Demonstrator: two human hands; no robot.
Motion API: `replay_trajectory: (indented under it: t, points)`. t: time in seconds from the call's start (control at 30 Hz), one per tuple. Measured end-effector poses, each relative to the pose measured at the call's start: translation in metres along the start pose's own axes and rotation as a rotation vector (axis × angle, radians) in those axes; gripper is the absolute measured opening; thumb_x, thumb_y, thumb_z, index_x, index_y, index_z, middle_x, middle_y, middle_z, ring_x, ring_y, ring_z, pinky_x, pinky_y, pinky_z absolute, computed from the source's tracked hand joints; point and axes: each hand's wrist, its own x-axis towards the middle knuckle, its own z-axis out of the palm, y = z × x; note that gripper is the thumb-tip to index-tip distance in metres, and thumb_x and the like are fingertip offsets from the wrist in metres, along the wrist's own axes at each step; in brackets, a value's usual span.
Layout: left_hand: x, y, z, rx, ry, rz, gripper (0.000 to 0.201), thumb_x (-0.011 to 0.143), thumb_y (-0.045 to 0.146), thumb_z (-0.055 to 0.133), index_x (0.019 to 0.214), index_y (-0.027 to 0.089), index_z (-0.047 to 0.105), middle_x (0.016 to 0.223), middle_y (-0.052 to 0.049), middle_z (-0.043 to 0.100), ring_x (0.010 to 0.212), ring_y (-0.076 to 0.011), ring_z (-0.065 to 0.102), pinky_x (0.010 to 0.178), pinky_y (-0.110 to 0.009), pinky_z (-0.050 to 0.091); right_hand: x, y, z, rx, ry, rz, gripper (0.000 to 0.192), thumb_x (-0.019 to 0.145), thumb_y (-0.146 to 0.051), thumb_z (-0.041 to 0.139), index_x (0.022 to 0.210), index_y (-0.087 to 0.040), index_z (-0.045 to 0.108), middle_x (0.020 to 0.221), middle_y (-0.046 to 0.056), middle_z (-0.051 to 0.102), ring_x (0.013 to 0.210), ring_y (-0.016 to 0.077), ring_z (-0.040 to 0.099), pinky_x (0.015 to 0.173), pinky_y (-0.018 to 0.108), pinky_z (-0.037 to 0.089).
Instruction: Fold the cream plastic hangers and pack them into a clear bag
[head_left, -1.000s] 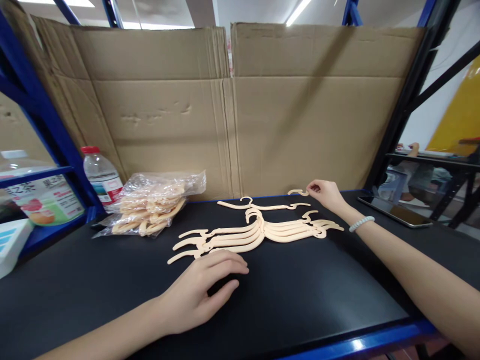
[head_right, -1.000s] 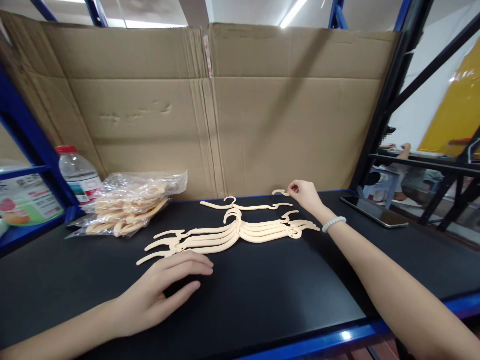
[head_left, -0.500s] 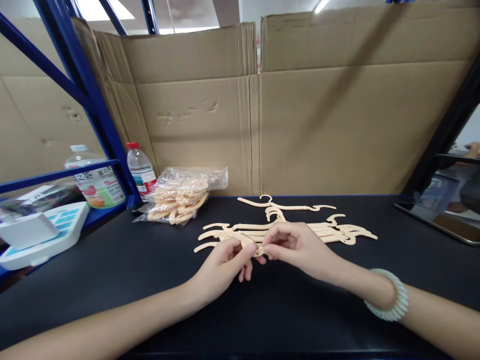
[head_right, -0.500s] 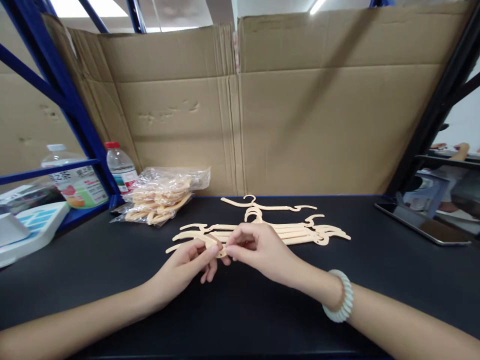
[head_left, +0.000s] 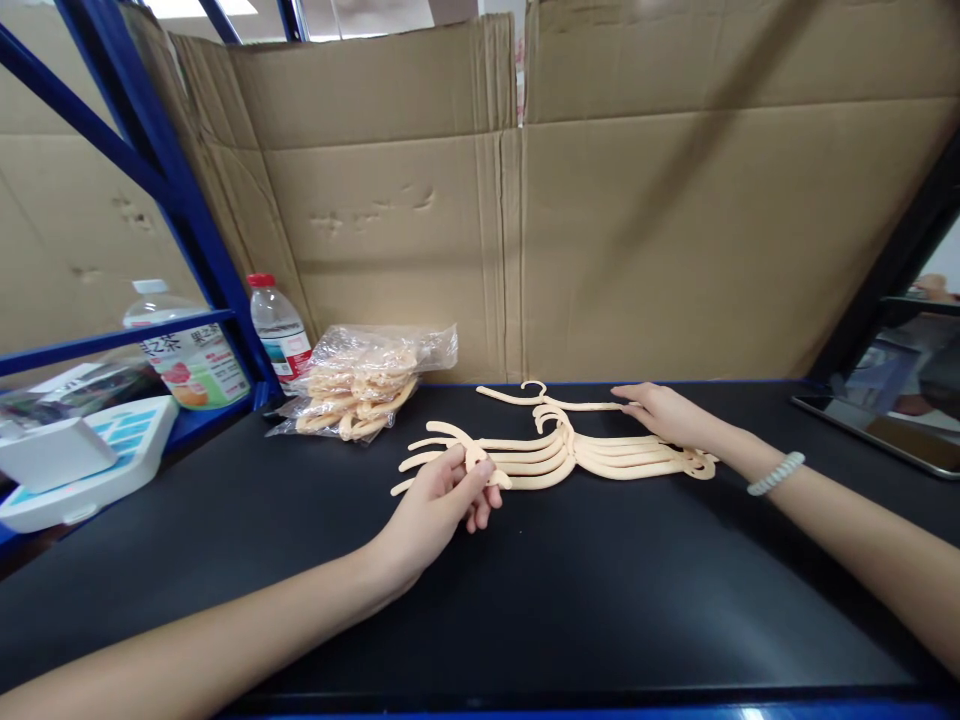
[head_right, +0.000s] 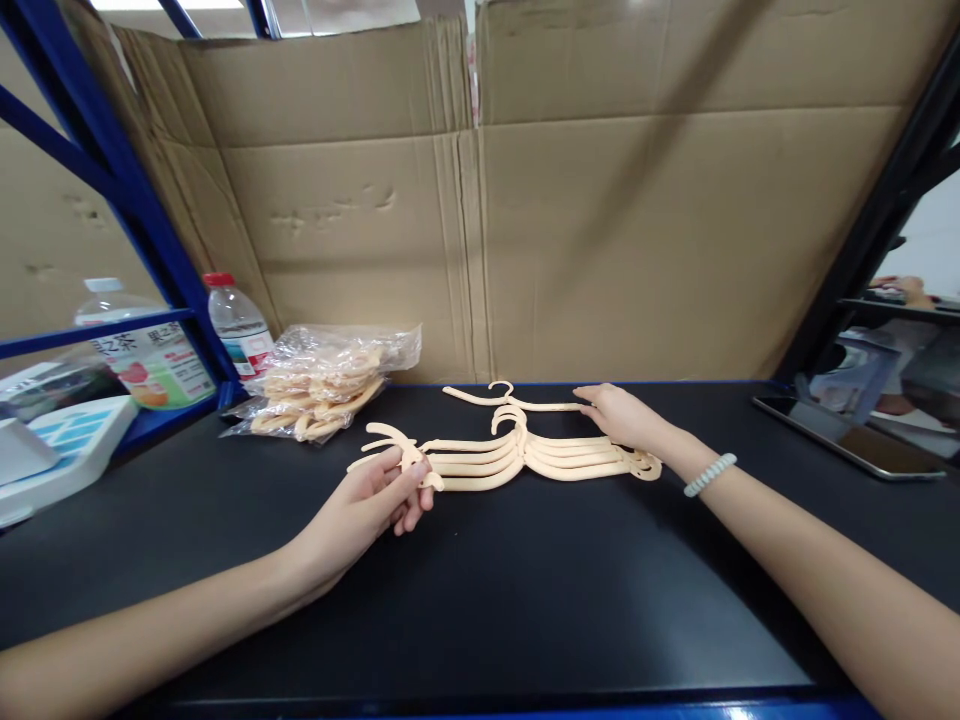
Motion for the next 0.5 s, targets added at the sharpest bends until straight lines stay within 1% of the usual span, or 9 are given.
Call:
replay_trajectory:
  t: [0.07,0.13,0.23,0.3,0.33,0.43,0.5]
  points:
    - [0.0,0.001,-0.001,0.001,0.016,0.002,0.029,0.088,0.04,0.055,0.075,0.016,0.047,0.066,0.002,0.058,0.05,-0.0059,0.048,0.048,-0.019,0.037,0.001,0.007,0.007,-0.024,-0.009,-0.038,0.038,0.089,-0.021,0.043,0.12,-0.011,0.062,0.121,0.016,0.064,0.109,0.0277,0.06,0.095,0.041,0.046]
    - [0.0,0.0,-0.003,-0.013,0.038,0.011,0.028,0.088,0.04,0.055,0.077,0.015,0.048,0.068,0.002,0.058,0.053,-0.006,0.048,0.05,-0.019,0.038,0.003,0.005,0.01,-0.049,-0.001,-0.077,0.034,0.088,-0.023,0.045,0.114,-0.012,0.064,0.114,0.015,0.066,0.104,0.0284,0.061,0.09,0.042,0.048]
    - [0.002,-0.002,-0.007,-0.061,0.083,0.03,0.028,0.086,0.041,0.058,0.078,0.016,0.047,0.068,0.003,0.057,0.056,-0.0065,0.049,0.052,-0.018,0.038,0.005,-0.003,0.006,-0.062,-0.015,-0.123,0.025,0.088,-0.024,0.045,0.093,-0.016,0.069,0.092,0.012,0.069,0.089,0.0261,0.061,0.08,0.039,0.049]
    - [0.004,-0.002,-0.012,-0.107,0.126,0.054,0.029,0.082,0.04,0.062,0.078,0.017,0.045,0.066,0.004,0.056,0.056,-0.0065,0.048,0.052,-0.018,0.038,0.006,-0.008,0.001,-0.052,-0.017,-0.13,0.02,0.086,-0.023,0.047,0.079,-0.017,0.066,0.081,0.01,0.066,0.082,0.0237,0.06,0.074,0.035,0.048]
    - [0.006,-0.001,-0.015,-0.127,0.152,0.067,0.03,0.08,0.039,0.065,0.078,0.017,0.045,0.065,0.004,0.055,0.056,-0.0064,0.048,0.052,-0.018,0.038,0.005,-0.01,-0.002,-0.046,-0.007,-0.125,0.017,0.084,-0.021,0.049,0.075,-0.018,0.063,0.078,0.008,0.065,0.079,0.0227,0.059,0.072,0.033,0.047]
    - [0.011,0.003,-0.025,-0.147,0.215,0.096,0.032,0.076,0.036,0.07,0.078,0.017,0.045,0.063,0.005,0.055,0.054,-0.0058,0.046,0.052,-0.017,0.038,0.002,-0.013,-0.011,-0.007,0.049,-0.089,0.009,0.081,-0.02,0.05,0.076,-0.019,0.057,0.074,0.005,0.063,0.069,0.0192,0.057,0.063,0.03,0.044]
    - [0.015,0.007,-0.032,-0.154,0.234,0.112,0.03,0.074,0.035,0.072,0.077,0.016,0.049,0.063,0.005,0.054,0.055,-0.0054,0.045,0.054,-0.016,0.039,-0.001,-0.015,-0.018,0.041,0.084,-0.059,0.009,0.082,-0.024,0.048,0.078,-0.019,0.054,0.071,0.003,0.062,0.062,0.017,0.056,0.059,0.029,0.042]
